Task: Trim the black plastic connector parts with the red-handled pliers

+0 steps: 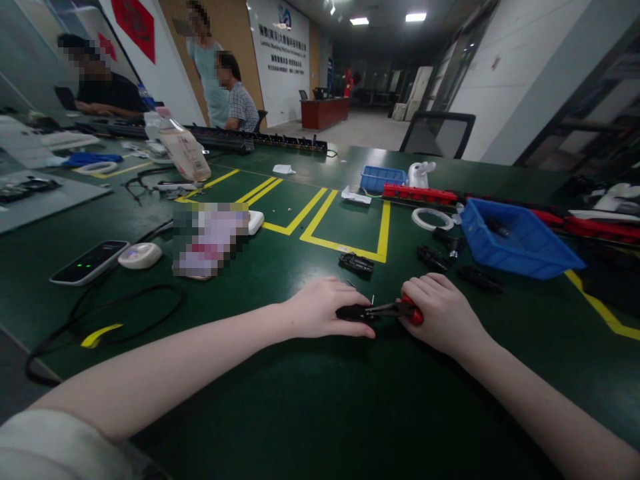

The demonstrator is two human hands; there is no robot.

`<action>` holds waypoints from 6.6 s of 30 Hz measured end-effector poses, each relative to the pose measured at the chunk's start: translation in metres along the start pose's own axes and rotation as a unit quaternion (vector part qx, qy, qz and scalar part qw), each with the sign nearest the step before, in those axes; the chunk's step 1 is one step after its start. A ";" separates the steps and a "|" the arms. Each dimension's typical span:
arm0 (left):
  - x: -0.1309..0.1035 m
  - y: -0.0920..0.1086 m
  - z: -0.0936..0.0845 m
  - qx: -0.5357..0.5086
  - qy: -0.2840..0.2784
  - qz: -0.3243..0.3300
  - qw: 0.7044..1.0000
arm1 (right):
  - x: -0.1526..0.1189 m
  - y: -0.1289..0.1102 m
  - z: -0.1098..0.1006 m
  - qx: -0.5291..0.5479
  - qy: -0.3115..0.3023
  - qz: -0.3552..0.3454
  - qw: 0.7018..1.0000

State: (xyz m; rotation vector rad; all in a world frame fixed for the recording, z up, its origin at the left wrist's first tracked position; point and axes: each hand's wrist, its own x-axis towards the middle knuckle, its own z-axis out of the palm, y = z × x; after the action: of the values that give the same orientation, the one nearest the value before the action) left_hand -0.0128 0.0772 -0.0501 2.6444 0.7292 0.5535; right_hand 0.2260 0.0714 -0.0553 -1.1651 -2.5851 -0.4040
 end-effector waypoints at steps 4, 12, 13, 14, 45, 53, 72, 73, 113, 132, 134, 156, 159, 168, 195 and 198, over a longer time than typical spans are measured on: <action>0.001 0.000 -0.001 -0.001 -0.014 0.004 1.000 | 0.000 0.000 0.001 -0.003 0.004 -0.004 1.000; 0.001 0.002 0.001 0.010 -0.008 -0.008 1.000 | 0.000 0.001 0.001 0.001 0.018 -0.007 1.000; 0.001 0.002 0.001 0.011 -0.011 -0.009 1.000 | 0.000 0.001 0.001 0.001 0.017 -0.007 1.000; 0.001 0.002 0.001 0.013 -0.012 -0.010 1.000 | 0.000 0.001 0.001 0.002 0.016 -0.007 1.000; 0.002 0.003 -0.002 0.001 -0.052 -0.023 0.998 | 0.001 0.000 -0.001 -0.010 0.013 -0.008 1.000; -0.001 0.003 0.003 0.059 0.022 -0.024 0.998 | 0.000 0.001 0.000 -0.008 0.004 -0.001 1.000; 0.000 0.005 0.000 0.028 -0.001 -0.011 1.000 | 0.000 0.001 -0.001 -0.003 -0.003 0.027 1.000; 0.000 0.005 0.000 0.033 0.004 -0.010 0.999 | 0.000 0.000 -0.001 -0.004 -0.005 0.025 1.000; 0.000 0.005 -0.003 0.037 -0.029 -0.051 0.998 | -0.003 0.003 0.000 0.059 -0.021 0.079 0.995; -0.008 -0.003 -0.020 0.004 -0.096 0.008 0.995 | -0.044 0.020 -0.013 0.056 -0.052 0.164 0.984; -0.008 -0.003 -0.021 -0.006 -0.092 0.011 0.996 | -0.053 0.019 -0.015 0.052 -0.066 0.184 0.979; -0.016 -0.004 -0.008 -0.007 -0.052 -0.112 0.992 | -0.062 -0.010 -0.036 0.056 0.055 0.251 0.965; -0.016 -0.003 -0.005 -0.011 -0.057 -0.124 0.991 | -0.061 -0.018 -0.037 0.088 0.066 0.231 0.967; -0.012 -0.002 -0.011 -0.121 -0.033 -0.131 0.983 | -0.061 -0.032 -0.036 0.122 0.047 0.175 0.976; -0.006 -0.004 -0.012 -0.227 -0.042 -0.071 0.970 | -0.058 -0.054 -0.036 0.188 0.042 0.242 0.951; -0.006 -0.004 -0.012 -0.221 -0.045 -0.068 0.972 | -0.056 -0.054 -0.036 0.172 0.047 0.234 0.956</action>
State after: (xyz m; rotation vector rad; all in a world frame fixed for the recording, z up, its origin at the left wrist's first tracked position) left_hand -0.0250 0.0795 -0.0427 2.1746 0.6642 0.4886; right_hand 0.2254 -0.0142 -0.0499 -1.5151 -2.0889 0.0917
